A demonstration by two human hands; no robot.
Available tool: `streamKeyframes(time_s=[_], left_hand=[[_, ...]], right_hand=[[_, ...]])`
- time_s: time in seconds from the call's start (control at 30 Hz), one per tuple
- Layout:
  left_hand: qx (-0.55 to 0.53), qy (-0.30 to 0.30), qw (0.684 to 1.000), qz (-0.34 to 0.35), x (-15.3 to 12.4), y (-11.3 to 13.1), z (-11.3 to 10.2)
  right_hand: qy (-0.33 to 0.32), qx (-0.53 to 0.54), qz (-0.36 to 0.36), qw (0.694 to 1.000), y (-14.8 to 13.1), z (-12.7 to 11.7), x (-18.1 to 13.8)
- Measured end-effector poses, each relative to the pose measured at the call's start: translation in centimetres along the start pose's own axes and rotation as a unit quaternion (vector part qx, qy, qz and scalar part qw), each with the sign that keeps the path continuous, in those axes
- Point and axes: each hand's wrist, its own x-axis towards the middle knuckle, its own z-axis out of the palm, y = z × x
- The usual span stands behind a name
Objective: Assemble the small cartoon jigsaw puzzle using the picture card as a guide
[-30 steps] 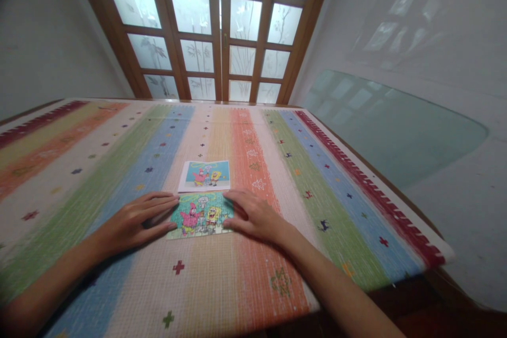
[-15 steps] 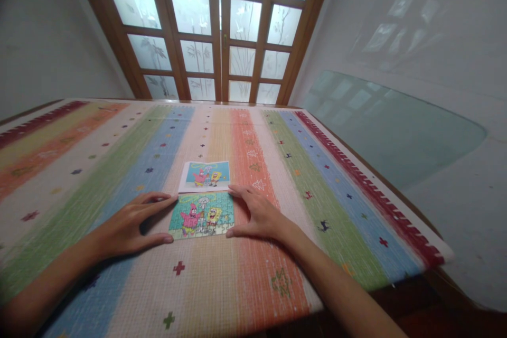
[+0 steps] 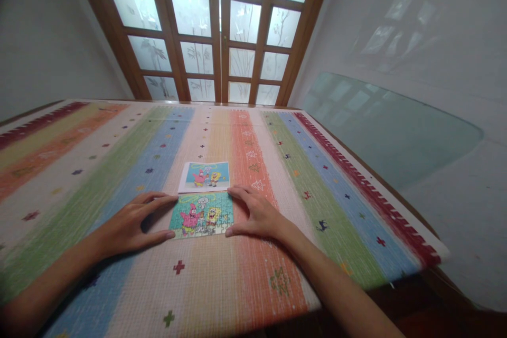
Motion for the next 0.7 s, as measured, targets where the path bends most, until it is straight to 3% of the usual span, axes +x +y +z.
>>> streamKeyframes(time_s=[0.27,0.5,0.7], left_hand=[[-0.004,0.031,0.999,0.006,0.23,0.21,-0.48],[0.001,0.007,1.000,0.014,0.17,0.13,-0.61],[0.012,0.027,0.999,0.042,0.12,0.07,-0.44]], right_hand=[[-0.006,0.002,-0.001,1.000,0.08,-0.06,0.04],[-0.007,-0.001,-0.012,1.000,-0.23,-0.30,0.01],[0.007,-0.024,-0.067,0.997,0.11,0.00,0.23]])
